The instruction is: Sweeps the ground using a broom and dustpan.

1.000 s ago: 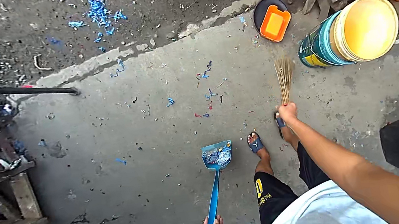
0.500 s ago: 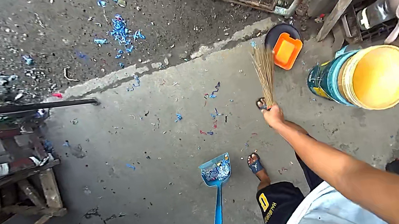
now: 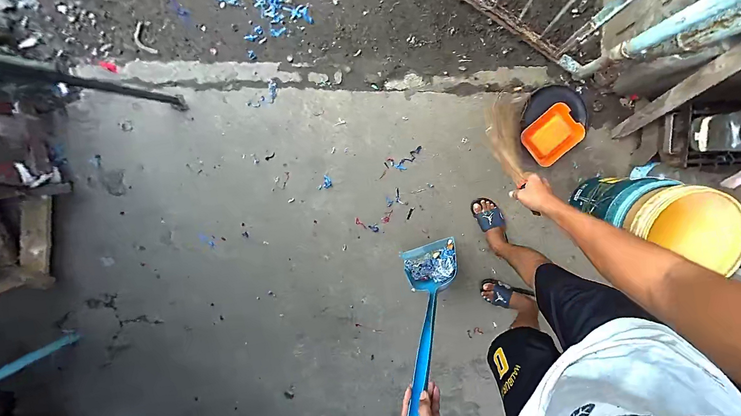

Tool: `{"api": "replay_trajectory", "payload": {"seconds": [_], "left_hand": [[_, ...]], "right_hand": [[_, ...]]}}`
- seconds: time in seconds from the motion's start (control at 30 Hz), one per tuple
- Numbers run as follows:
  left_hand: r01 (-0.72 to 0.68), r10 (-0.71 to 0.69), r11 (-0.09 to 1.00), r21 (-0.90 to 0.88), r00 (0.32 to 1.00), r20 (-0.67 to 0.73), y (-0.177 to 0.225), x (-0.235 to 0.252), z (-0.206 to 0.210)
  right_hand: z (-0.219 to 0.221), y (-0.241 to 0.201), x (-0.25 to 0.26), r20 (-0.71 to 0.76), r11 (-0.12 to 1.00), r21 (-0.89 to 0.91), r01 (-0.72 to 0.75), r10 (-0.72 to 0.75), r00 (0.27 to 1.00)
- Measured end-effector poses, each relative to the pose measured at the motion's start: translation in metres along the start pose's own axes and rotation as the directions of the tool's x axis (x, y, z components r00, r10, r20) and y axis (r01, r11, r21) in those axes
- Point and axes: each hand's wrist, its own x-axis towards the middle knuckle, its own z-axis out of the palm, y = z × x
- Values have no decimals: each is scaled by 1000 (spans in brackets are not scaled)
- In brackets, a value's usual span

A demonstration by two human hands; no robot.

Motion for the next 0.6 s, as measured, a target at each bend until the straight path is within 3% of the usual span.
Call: {"api": "replay_trajectory", "payload": {"seconds": [0.1,0.2,0.33,0.43,0.5,0.6], "left_hand": [[41,-44,998,-57,998,-39,-25,-23,-4],[74,-90,987,-144,990,-108,-52,-57,-18],[87,-152,963,-256,957,-246,-100,-109,-52],[84,-201,940,-330,918,-340,-139,-158,-81],[72,-223,935,-348,882,-415,-164,-193,-101],[79,-283,919,-387,815,-505,-199,-245,-124]], "right_hand": [[-7,-16,3,103,954,-145,261,-248,963],[-12,-11,-40,161,897,-175,406,-380,911],[-10,34,-77,413,829,-312,464,-322,852],[-11,27,-66,575,674,-522,522,-174,800],[2,5,-44,554,596,-607,525,-156,818],[41,-13,-28,264,669,-586,457,-376,888]]}}
